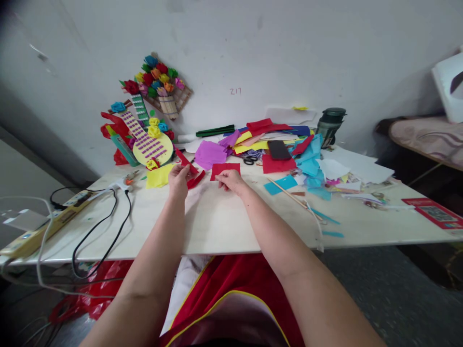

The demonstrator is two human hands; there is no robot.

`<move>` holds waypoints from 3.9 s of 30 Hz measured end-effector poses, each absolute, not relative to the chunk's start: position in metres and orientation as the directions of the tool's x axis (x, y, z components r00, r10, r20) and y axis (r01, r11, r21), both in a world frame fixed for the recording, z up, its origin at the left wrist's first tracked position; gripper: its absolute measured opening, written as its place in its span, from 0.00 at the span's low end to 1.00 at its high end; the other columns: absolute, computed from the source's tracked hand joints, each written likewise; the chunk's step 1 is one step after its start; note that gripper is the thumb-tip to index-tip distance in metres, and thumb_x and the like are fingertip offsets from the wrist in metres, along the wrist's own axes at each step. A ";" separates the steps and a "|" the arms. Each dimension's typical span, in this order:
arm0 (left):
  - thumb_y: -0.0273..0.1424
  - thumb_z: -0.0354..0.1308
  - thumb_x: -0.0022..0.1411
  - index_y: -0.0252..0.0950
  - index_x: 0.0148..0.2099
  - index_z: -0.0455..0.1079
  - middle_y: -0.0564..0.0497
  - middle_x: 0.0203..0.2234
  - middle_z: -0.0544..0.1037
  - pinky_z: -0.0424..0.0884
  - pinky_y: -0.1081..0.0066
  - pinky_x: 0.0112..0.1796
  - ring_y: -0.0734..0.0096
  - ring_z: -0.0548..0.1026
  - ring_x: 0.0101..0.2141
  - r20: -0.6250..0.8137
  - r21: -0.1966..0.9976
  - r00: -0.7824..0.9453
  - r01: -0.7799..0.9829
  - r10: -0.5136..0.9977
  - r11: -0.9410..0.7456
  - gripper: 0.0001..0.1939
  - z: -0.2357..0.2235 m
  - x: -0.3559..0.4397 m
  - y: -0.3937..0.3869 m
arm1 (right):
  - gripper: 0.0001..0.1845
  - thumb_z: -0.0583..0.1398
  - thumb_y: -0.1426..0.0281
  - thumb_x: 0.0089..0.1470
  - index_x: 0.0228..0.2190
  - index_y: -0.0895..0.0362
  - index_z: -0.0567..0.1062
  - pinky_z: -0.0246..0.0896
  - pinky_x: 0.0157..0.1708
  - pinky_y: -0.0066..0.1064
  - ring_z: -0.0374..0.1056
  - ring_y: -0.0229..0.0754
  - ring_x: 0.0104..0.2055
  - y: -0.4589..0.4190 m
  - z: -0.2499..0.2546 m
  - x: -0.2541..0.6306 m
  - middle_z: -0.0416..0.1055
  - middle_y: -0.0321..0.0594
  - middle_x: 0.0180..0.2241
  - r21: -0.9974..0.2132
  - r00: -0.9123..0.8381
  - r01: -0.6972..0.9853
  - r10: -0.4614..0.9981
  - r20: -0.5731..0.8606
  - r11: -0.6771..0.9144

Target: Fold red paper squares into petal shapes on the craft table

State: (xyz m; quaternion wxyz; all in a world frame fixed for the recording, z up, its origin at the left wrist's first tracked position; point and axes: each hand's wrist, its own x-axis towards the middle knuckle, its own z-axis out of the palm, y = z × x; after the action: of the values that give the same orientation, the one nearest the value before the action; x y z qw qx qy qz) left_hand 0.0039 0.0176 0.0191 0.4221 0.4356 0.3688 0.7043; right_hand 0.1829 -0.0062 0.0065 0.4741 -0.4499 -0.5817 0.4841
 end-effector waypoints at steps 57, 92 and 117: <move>0.32 0.55 0.50 0.37 0.36 0.72 0.40 0.39 0.74 0.59 0.53 0.47 0.47 0.62 0.48 0.526 0.649 -0.471 0.760 0.708 0.024 0.10 0.016 -0.035 0.017 | 0.11 0.56 0.72 0.49 0.34 0.54 0.76 0.62 0.37 0.31 0.70 0.42 0.36 0.012 0.004 0.216 0.76 0.40 0.35 -0.804 0.464 0.592 0.840 0.282 -0.057; 0.28 0.63 0.43 0.39 0.50 0.67 0.43 0.48 0.71 0.68 0.66 0.43 0.62 0.71 0.46 0.315 0.911 0.151 0.227 0.937 -0.343 0.28 0.001 0.018 0.006 | 0.03 0.57 0.72 0.40 0.19 0.58 0.70 0.59 0.25 0.26 0.63 0.36 0.23 0.012 0.009 0.213 0.66 0.34 0.17 -0.988 0.217 0.057 0.965 0.149 0.140; 0.42 0.65 0.47 0.34 0.29 0.66 0.55 0.17 0.70 0.57 0.77 0.18 0.79 0.65 0.16 0.182 0.975 0.215 -0.162 0.959 -0.149 0.17 -0.009 0.012 0.021 | 0.20 0.56 0.52 0.50 0.31 0.57 0.74 0.66 0.31 0.33 0.72 0.43 0.31 0.009 0.008 0.210 0.76 0.41 0.28 -0.883 -0.188 -0.450 0.981 -0.051 -0.132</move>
State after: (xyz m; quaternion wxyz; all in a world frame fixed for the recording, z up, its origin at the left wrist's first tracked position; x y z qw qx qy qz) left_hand 0.0124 0.0213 -0.0095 0.5454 0.5569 0.3579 0.5141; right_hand 0.2103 0.0087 0.0081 0.5354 -0.3457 -0.3838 0.6682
